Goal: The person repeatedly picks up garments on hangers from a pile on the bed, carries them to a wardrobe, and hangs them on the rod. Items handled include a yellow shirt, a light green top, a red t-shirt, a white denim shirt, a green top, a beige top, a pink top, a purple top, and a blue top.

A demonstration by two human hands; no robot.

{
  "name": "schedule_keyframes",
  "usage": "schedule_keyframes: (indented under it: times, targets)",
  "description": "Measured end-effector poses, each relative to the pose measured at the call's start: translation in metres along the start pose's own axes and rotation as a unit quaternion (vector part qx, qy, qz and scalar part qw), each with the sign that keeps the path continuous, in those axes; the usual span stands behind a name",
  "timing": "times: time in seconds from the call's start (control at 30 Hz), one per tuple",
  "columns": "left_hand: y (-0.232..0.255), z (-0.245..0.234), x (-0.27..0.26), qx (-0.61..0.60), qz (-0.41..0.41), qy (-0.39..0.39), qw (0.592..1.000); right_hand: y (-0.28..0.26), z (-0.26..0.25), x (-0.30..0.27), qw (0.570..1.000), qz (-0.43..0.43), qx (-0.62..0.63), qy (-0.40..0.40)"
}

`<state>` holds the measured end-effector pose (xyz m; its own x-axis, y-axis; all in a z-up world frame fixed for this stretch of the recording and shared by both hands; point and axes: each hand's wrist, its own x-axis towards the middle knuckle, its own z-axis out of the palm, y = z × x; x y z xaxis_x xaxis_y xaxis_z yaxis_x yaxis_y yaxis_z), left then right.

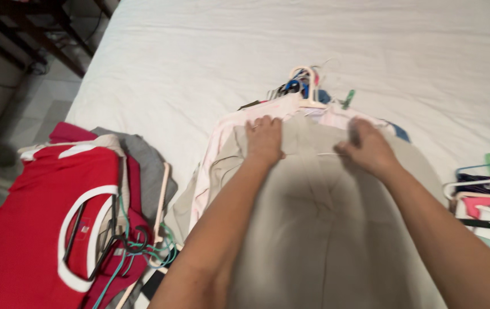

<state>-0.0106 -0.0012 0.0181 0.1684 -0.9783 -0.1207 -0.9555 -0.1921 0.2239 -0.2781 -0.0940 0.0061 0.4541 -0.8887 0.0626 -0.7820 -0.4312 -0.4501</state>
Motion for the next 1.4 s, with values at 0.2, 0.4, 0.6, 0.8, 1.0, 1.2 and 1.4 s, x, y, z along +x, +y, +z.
schedule_keyframes:
  times: [0.2,0.4,0.6,0.8,1.0,1.2,1.4]
  targets:
    - [-0.001,0.011,-0.051,0.028,0.108,0.161,0.981,-0.027,-0.008,0.004,0.999,0.004,0.0,0.041]
    - [-0.029,0.02,-0.051,-0.141,0.128,0.063,0.98,-0.029,-0.026,-0.015,0.948,0.038,0.273,-0.158]
    - [-0.059,0.025,0.033,-0.069,0.087,0.282,0.953,-0.025,-0.038,-0.025,0.949,0.017,0.231,-0.214]
    - [-0.069,-0.003,0.044,-0.044,-0.055,-0.022,0.997,-0.032,-0.041,-0.043,0.957,0.043,0.231,-0.17]
    - [-0.075,-0.022,0.046,-0.062,0.029,-0.036,0.997,-0.027,-0.06,-0.044,0.91,0.09,0.245,-0.322]
    - [-0.083,-0.042,0.051,-0.131,0.147,-0.035,0.98,-0.041,-0.085,-0.055,0.873,0.105,0.163,-0.448]
    - [-0.092,-0.055,0.022,-0.118,0.154,-0.049,0.98,-0.042,-0.09,-0.066,0.844,0.118,0.128,-0.508]
